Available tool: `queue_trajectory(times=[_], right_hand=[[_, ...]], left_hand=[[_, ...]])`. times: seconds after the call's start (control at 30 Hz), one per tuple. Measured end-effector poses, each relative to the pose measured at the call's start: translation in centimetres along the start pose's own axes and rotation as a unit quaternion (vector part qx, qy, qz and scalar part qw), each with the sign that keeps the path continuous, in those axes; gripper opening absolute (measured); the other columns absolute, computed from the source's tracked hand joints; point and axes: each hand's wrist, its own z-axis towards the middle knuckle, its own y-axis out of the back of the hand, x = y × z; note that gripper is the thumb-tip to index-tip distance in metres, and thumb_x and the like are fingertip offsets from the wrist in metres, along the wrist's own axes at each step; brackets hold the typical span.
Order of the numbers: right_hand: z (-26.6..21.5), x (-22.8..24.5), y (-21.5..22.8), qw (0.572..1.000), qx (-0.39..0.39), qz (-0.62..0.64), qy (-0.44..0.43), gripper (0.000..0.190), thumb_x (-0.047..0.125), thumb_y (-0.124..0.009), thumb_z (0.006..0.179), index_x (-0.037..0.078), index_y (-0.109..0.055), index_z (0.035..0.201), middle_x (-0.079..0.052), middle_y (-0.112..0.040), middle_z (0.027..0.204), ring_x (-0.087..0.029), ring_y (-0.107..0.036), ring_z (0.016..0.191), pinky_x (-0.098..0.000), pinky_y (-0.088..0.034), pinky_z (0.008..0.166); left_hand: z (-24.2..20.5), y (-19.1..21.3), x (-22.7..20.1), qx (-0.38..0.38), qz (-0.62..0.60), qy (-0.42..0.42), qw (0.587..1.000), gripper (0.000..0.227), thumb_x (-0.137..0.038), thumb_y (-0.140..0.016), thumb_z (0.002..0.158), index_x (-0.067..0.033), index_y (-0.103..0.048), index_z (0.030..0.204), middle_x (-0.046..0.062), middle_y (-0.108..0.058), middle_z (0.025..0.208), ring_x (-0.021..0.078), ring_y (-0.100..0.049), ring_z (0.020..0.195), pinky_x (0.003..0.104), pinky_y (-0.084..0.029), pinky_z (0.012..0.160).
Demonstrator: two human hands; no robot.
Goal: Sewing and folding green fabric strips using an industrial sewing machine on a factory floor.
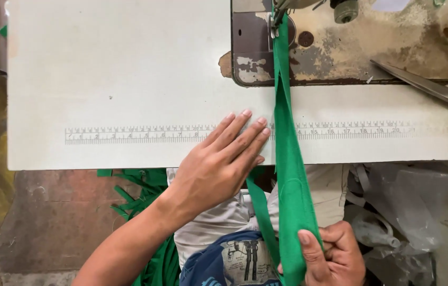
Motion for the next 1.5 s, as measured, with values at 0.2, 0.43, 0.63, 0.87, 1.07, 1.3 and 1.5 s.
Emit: queue_trajectory(times=[0.2, 0.43, 0.63, 0.87, 1.07, 1.3, 1.5], right_hand=[[0.4, -2.1, 0.5, 0.996, 0.011, -0.083, 0.028, 0.037, 0.024, -0.08, 0.095, 0.011, -0.047, 0.082, 0.001, -0.023, 0.063, -0.015, -0.033, 0.045, -0.0368, -0.042, 0.041], [1.8, -4.6, 2.1, 0.977, 0.073, -0.193, 0.061, 0.045, 0.034, -0.082, 0.095, 0.015, -0.044, 0.081, 0.001, -0.026, 0.064, -0.012, -0.027, 0.054, -0.0367, -0.026, 0.054], [2.6, -6.3, 4.1, 0.949, 0.152, -0.257, 0.105, 0.024, 0.04, -0.08, 0.094, 0.021, -0.066, 0.089, -0.002, -0.053, 0.052, -0.014, -0.04, 0.045, -0.047, -0.031, 0.055], [5.3, -5.6, 2.9, 0.822, 0.282, -0.263, 0.418, 0.021, 0.018, -0.082, 0.093, 0.007, -0.07, 0.107, -0.007, -0.078, 0.078, -0.02, -0.064, 0.049, -0.0381, -0.053, 0.053], [3.0, -5.5, 3.7, 0.94, 0.122, -0.297, 0.116, 0.028, 0.037, -0.083, 0.091, 0.019, -0.064, 0.08, -0.001, -0.045, 0.049, -0.011, -0.028, 0.049, -0.0397, -0.033, 0.048], [3.1, -5.8, 3.5, 0.968, 0.196, -0.156, 0.022, 0.031, 0.026, -0.077, 0.098, 0.02, -0.052, 0.081, -0.003, -0.036, 0.058, -0.016, -0.038, 0.042, -0.0421, -0.057, 0.039], [2.8, -5.5, 3.2, 0.946, 0.126, -0.292, 0.071, 0.023, 0.037, -0.081, 0.092, 0.019, -0.068, 0.086, -0.004, -0.07, 0.056, -0.015, -0.044, 0.038, -0.0424, -0.042, 0.045]], left_hand=[[0.7, 0.1, -0.1, 0.004, -0.016, -0.043, 0.999, 0.042, -0.016, -0.062, 0.121, 0.0016, -0.058, 0.159, 0.019, -0.052, 0.166, 0.0417, -0.048, 0.157, 0.055, -0.044, 0.134], [1.5, 0.1, 0.3, 0.038, -0.015, -0.085, 0.996, 0.042, -0.023, -0.061, 0.119, 0.0012, -0.068, 0.152, 0.019, -0.063, 0.16, 0.042, -0.046, 0.156, 0.059, -0.037, 0.133], [1.5, 0.2, 0.7, 0.075, -0.025, -0.104, 0.991, 0.047, -0.024, -0.055, 0.117, 0.0008, -0.063, 0.156, 0.019, -0.063, 0.16, 0.0401, -0.046, 0.157, 0.061, -0.033, 0.134], [1.5, 1.1, 1.3, 0.036, -0.12, -0.116, 0.985, 0.039, -0.022, -0.059, 0.114, 0.0056, -0.072, 0.137, 0.022, -0.073, 0.139, 0.0438, -0.058, 0.141, 0.062, -0.041, 0.129], [0.6, 1.1, 1.5, 0.087, -0.124, -0.13, 0.98, 0.048, -0.024, -0.05, 0.117, 0.0007, -0.061, 0.156, 0.018, -0.064, 0.159, 0.0433, -0.047, 0.156, 0.062, -0.036, 0.133], [0.5, 0.5, 0.7, 0.087, -0.053, -0.116, 0.988, 0.049, -0.029, -0.053, 0.119, 0.001, -0.063, 0.156, 0.019, -0.061, 0.162, 0.0394, -0.041, 0.16, 0.058, -0.031, 0.136], [1.2, 1.5, 1.2, 0.045, -0.037, -0.141, 0.988, 0.04, -0.019, -0.053, 0.118, 0.0027, -0.069, 0.148, 0.019, -0.07, 0.147, 0.0335, -0.057, 0.143, 0.053, -0.045, 0.13]])
